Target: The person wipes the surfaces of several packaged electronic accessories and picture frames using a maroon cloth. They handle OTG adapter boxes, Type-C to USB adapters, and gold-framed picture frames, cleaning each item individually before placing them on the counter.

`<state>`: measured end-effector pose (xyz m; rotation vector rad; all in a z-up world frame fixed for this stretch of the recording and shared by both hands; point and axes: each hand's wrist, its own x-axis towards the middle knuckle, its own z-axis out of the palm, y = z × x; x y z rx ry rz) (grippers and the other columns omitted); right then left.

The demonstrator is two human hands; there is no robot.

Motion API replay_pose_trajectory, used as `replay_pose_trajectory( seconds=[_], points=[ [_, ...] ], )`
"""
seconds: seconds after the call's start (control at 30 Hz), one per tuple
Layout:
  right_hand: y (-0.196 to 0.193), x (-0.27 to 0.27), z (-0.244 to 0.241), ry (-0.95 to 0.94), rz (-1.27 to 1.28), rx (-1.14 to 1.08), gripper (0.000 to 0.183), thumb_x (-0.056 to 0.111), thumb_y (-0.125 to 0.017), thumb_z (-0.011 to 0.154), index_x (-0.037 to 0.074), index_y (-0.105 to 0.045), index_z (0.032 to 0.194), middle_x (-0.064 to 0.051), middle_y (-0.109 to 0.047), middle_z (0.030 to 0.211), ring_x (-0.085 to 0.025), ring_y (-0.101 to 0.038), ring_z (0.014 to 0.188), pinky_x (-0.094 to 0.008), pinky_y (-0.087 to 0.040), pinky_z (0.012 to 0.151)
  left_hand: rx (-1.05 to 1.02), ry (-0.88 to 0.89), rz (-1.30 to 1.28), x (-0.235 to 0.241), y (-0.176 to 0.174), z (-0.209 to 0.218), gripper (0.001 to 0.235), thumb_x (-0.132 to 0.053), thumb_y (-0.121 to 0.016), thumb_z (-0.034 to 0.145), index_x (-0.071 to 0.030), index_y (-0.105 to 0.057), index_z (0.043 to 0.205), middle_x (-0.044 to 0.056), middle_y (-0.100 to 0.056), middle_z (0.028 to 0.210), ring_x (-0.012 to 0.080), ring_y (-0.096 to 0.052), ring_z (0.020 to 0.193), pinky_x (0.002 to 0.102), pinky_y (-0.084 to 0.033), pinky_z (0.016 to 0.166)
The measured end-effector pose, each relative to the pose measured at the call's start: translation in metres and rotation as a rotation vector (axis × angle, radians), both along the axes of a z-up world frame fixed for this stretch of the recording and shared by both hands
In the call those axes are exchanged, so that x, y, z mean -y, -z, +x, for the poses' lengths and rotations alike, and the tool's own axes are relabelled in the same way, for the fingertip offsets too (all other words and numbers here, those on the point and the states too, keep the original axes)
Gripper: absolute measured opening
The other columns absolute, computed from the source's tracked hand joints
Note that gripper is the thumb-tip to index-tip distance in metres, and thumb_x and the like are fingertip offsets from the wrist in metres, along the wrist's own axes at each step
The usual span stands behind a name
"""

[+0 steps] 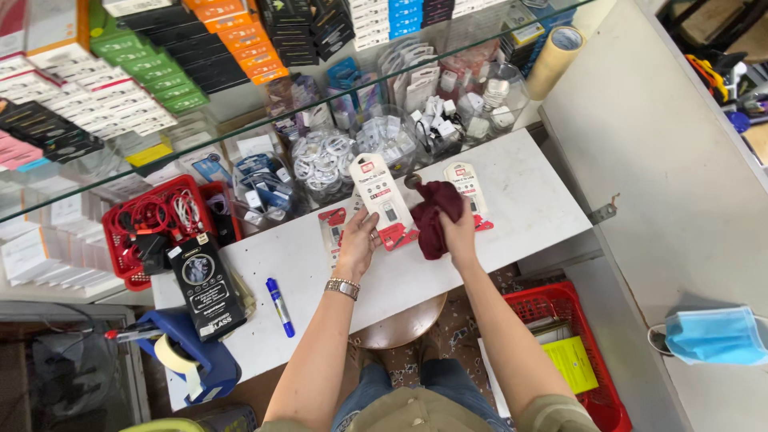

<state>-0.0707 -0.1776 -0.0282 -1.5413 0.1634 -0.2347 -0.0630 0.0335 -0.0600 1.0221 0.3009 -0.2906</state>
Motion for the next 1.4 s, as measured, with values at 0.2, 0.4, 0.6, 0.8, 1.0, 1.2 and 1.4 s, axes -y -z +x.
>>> replay_pose_trajectory(
  seconds=[0.2, 0.4, 0.6, 0.8, 1.0, 1.2, 1.4],
  points=[
    [-0.033, -0.034, 0.023, -0.159, -0.097, -0.015, 0.045, 0.017, -0.07, 0.093, 0.005, -0.052, 0.133, -0.012, -0.066, 0.124, -0.023, -0.064, 0.116, -0.033, -0.05, 0.097, 0.125, 0.167, 0.019, 0.006, -0.024, -0.008, 0.046, -0.007, -0.043, 0.101, -0.005, -0.047, 0.147, 0.009, -0.07, 0.126, 0.0166, -0.071, 0.107, 0.034, -0.061, 0.086],
    [-0.048, -0.052, 0.039, -0.213, -0.088, 0.026, 0.042, 0.018, -0.071, 0.096, 0.002, -0.054, 0.131, -0.014, -0.068, 0.12, -0.023, -0.065, 0.112, -0.033, -0.051, 0.098, 0.214, 0.059, 0.001, -0.005, -0.032, -0.008, 0.046, -0.004, -0.044, 0.101, -0.002, -0.049, 0.147, 0.011, -0.069, 0.129, 0.0193, -0.072, 0.106, 0.035, -0.062, 0.091],
    [-0.043, -0.038, -0.009, -0.365, -0.151, 0.048, 0.051, 0.017, -0.073, 0.09, 0.005, -0.052, 0.135, -0.014, -0.068, 0.124, -0.024, -0.065, 0.117, -0.033, -0.049, 0.1, 0.06, -0.105, -0.061, -0.013, -0.049, -0.019, 0.037, -0.009, -0.048, 0.103, -0.004, -0.056, 0.139, 0.003, -0.073, 0.117, 0.0137, -0.074, 0.097, 0.03, -0.063, 0.082],
    [-0.048, -0.063, 0.034, -0.075, -0.584, 0.466, 0.06, 0.017, -0.084, 0.084, -0.001, -0.056, 0.134, -0.033, -0.051, 0.136, -0.041, -0.051, 0.125, -0.042, -0.044, 0.102, 0.076, 0.225, 0.781, 0.004, -0.082, -0.011, 0.044, -0.006, -0.045, 0.115, -0.011, -0.056, 0.157, 0.031, -0.074, 0.112, 0.03, -0.05, 0.071, 0.058, -0.049, 0.068],
    [-0.055, -0.047, 0.084, -0.027, -0.006, 0.037, 0.058, 0.032, -0.077, 0.087, 0.003, -0.055, 0.133, -0.028, -0.065, 0.138, -0.038, -0.065, 0.124, -0.041, -0.05, 0.106, 0.273, 0.203, 0.237, -0.009, -0.085, -0.011, 0.038, -0.008, -0.052, 0.106, 0.0, -0.057, 0.143, 0.003, -0.072, 0.117, 0.0103, -0.071, 0.099, 0.031, -0.063, 0.083],
    [-0.057, -0.065, 0.081, -0.077, -0.484, 0.381, 0.06, 0.033, -0.081, 0.093, 0.002, -0.059, 0.139, -0.028, -0.038, 0.151, -0.046, -0.042, 0.139, -0.048, -0.037, 0.114, 0.263, 0.194, 0.35, -0.004, -0.063, -0.001, 0.037, -0.005, -0.055, 0.102, 0.002, -0.054, 0.139, 0.006, -0.069, 0.124, 0.0147, -0.07, 0.109, 0.036, -0.065, 0.084],
    [-0.055, -0.074, 0.085, -0.045, -0.455, 0.245, 0.054, 0.037, -0.08, 0.088, 0.005, -0.059, 0.126, -0.023, -0.049, 0.135, -0.039, -0.057, 0.124, -0.043, -0.048, 0.104, 0.324, 0.175, 0.238, -0.006, -0.073, -0.005, 0.047, -0.006, -0.05, 0.101, -0.006, -0.048, 0.148, 0.002, -0.064, 0.131, 0.0079, -0.065, 0.118, 0.034, -0.064, 0.088]
  ],
)
